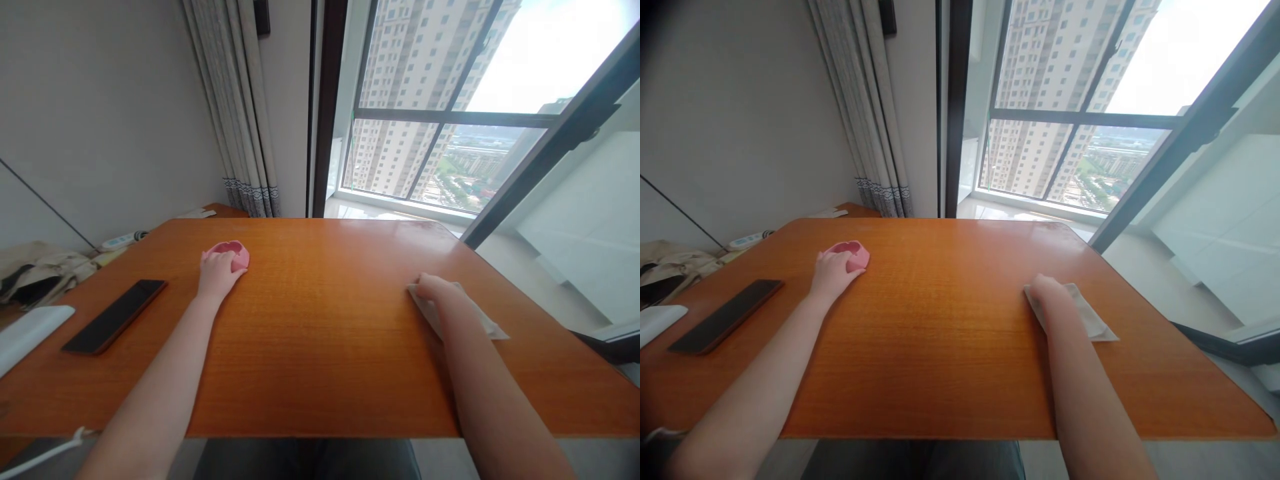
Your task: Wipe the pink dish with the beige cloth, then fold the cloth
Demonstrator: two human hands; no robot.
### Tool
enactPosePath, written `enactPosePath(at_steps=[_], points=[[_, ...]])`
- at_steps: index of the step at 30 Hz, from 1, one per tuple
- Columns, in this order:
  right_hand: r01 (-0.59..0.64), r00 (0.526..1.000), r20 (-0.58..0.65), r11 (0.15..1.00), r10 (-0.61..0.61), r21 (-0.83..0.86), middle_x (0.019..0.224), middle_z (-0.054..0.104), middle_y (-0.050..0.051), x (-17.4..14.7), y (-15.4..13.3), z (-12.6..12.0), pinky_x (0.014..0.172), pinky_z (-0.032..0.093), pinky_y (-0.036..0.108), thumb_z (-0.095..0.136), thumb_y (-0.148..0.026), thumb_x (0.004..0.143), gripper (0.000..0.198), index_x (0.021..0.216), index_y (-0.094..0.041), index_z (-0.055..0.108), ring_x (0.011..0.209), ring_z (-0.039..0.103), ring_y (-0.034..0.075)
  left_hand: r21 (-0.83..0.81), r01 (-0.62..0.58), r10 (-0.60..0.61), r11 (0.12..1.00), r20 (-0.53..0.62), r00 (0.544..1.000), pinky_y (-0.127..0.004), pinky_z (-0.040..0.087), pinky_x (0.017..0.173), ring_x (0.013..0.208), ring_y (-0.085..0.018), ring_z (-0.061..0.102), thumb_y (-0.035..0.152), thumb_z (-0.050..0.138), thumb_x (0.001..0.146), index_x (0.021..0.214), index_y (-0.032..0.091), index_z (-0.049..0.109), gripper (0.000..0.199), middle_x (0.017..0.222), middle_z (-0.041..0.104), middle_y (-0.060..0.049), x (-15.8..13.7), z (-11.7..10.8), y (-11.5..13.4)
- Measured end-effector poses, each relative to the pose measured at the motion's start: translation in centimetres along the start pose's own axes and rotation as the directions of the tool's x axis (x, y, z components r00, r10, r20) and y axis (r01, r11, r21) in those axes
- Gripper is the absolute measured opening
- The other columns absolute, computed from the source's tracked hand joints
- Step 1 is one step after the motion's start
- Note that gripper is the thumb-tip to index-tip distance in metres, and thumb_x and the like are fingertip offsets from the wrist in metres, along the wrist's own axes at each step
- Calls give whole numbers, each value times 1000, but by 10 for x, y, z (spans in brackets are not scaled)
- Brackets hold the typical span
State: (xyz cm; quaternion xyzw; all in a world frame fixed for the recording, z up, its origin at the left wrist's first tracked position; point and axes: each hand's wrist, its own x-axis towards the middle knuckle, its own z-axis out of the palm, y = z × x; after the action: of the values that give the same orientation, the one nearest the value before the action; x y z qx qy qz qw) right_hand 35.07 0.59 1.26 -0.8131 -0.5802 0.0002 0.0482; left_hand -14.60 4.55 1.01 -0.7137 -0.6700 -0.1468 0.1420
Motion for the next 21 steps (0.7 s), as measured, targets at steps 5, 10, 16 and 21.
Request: enactPosePath(at_steps=[5, 10, 16, 21], points=[[-6, 962, 271, 995, 33, -100, 96, 66, 17, -8, -24, -5, 76, 48, 39, 59, -20, 72, 22, 92, -15, 68, 92, 64, 30, -1, 22, -22, 1000, 21, 1000, -51, 25, 102, 101, -30, 54, 47, 60, 71, 104, 17, 60, 45, 101, 64, -13, 1, 3, -2], [271, 927, 224, 949, -302, 160, 106, 60, 17, -48, -92, -1, 77, 48, 37, 59, -34, 76, 31, 100, -14, 61, 90, 62, 26, -15, 20, -19, 1000, 43, 999, -51, 25, 103, 102, -30, 53, 47, 59, 71, 105, 16, 60, 46, 102, 64, -13, 0, 5, -3], [161, 846, 33, 315, -532, 935, 115, 56, 5, -81, -147, 9, 58, 52, 25, 53, -26, 75, 38, 113, -24, 47, 71, 60, 11, -62, 69, -64, 996, 68, 996, -60, 18, 104, 108, -33, 50, 43, 59, 72, 108, 17, 58, 45, 110, 61, -14, 2, -4, -2], [131, 951, -75, 170, -299, 977, 86, 58, 0, -55, -134, 23, 47, 46, 21, 47, -28, 70, 30, 100, -20, 50, 60, 53, 9, -261, -48, -3, 964, -191, 982, -54, 18, 108, 120, -29, 45, 38, 45, 84, 123, 17, 47, 44, 126, 52, -14, -14, -36, 60]])
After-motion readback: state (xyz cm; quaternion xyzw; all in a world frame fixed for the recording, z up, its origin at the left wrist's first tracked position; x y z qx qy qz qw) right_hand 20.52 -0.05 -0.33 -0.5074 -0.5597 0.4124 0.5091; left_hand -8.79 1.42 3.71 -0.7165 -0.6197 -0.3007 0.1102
